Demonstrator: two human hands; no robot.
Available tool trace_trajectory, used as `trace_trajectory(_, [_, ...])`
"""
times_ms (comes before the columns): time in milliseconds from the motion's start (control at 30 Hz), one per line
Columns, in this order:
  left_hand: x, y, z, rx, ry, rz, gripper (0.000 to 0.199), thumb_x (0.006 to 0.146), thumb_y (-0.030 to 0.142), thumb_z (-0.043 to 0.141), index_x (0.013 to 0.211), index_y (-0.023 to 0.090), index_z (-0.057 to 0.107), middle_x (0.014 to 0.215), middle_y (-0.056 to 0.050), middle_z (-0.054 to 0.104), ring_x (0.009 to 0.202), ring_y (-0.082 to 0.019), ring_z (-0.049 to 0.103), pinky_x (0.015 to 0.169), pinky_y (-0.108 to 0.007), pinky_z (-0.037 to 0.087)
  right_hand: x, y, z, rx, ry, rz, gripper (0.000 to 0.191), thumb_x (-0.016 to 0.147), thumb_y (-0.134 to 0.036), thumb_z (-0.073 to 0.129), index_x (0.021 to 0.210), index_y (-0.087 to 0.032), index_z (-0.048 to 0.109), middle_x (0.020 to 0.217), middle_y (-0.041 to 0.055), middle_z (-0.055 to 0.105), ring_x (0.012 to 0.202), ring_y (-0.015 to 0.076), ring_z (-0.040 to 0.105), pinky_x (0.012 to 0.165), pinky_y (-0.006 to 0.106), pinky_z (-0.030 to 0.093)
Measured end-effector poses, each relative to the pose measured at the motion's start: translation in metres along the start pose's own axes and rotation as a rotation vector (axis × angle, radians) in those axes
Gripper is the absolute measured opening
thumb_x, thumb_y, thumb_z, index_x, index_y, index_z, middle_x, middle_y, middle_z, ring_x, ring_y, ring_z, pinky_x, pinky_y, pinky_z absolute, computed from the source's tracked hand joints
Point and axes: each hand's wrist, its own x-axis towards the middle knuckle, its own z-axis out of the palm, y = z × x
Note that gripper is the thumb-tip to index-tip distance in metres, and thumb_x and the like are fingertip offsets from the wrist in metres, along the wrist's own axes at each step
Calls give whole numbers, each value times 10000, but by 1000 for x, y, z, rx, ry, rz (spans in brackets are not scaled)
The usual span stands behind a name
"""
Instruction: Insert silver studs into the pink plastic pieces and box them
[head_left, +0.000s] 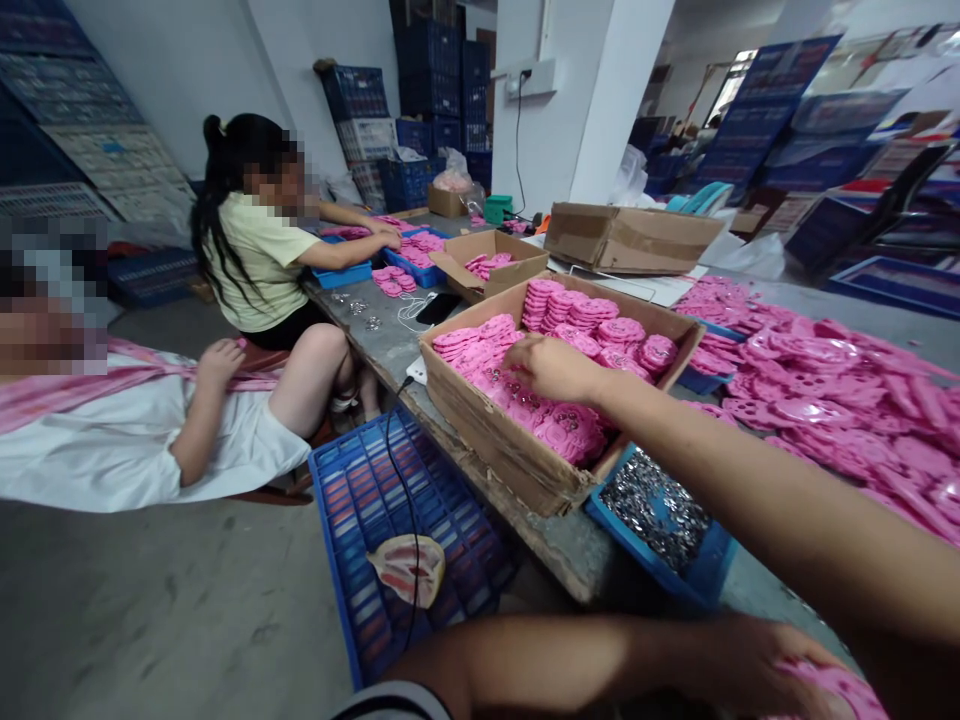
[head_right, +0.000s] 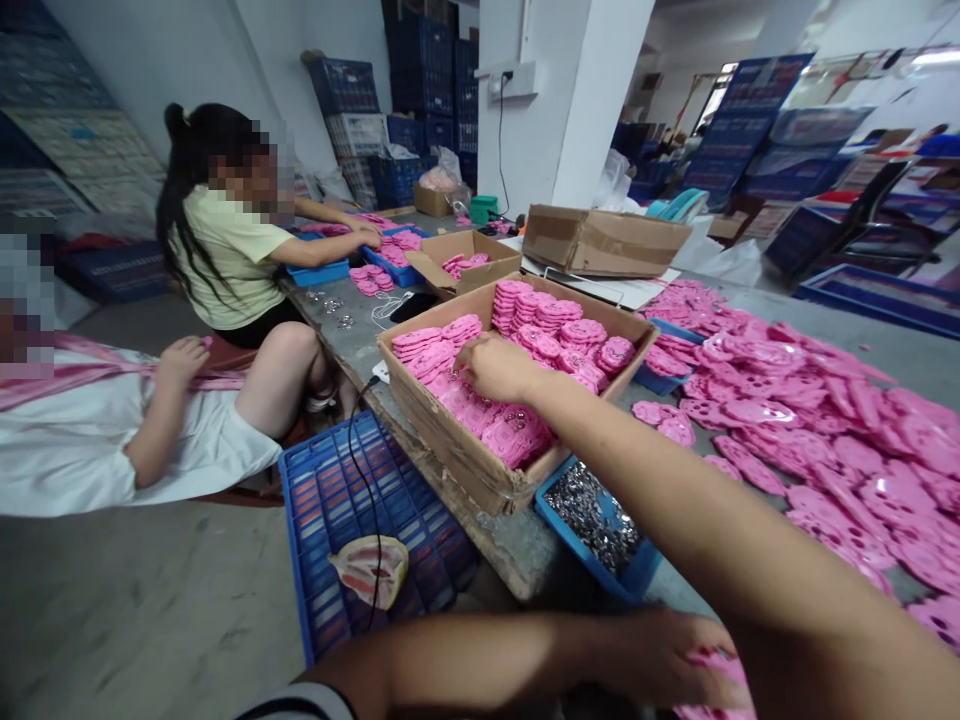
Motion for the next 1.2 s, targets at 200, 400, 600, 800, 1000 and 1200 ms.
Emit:
trace_trajectory(200, [-15, -9, 10, -261, 191, 121, 492, 804, 366, 663, 1199, 109, 521, 742, -6, 601, 509, -88, 551, 563, -250, 456, -96, 22, -21, 273, 268, 154, 249, 853, -179, 524, 1005, -158, 720, 1010, 85, 722, 949, 198, 636, 893, 356, 468])
trace_trajectory(400, [-27, -6, 12, -348, 184, 237, 623, 608, 557, 744, 1011, 133, 529, 786, -41, 665, 479, -102, 578, 420, -203, 376, -263, 39, 0, 562, 481, 737, 187, 822, -296, 603, 881, -156, 712, 823, 58, 704, 722, 155, 605, 700, 313, 467])
trace_trajectory(600, [-38, 0, 20, -384, 253, 231, 487, 641, 450, 750, 960, 133, 564, 832, -97, 727, 515, -122, 610, 430, -208, 405, -378, 27, 68, 498, 477, 1348, 77, 743, -214, 622, 739, -149, 662, 643, 25, 651, 594, 142, 549, 588, 268, 400])
trace_trajectory(800, [-39, 3, 29, -426, 373, 286, 442, 649, 412, 738, 950, 136, 569, 789, -92, 737, 541, -159, 646, 452, -232, 451, -385, 14, 81, 248, 204, 1439, 221, 802, -165, 541, 941, -164, 713, 975, 119, 735, 876, 227, 662, 718, 290, 448])
trace_trajectory(1000, [-36, 1, 42, -451, 454, 335, 465, 697, 495, 700, 976, 177, 508, 736, -47, 724, 438, -127, 587, 362, -198, 360, -383, 34, 77, 181, 66, 1532, 337, 829, -120, 487, 1086, -141, 704, 1120, 162, 708, 1024, 265, 659, 776, 295, 465])
trace_trajectory(1200, [-30, 1, 46, -405, 462, 343, 465, 702, 537, 699, 909, 159, 525, 707, -40, 706, 421, -95, 552, 365, -186, 342, -390, 37, 81, 190, -31, 1530, 327, 813, -124, 508, 1065, -151, 714, 1098, 168, 716, 992, 266, 665, 742, 285, 462])
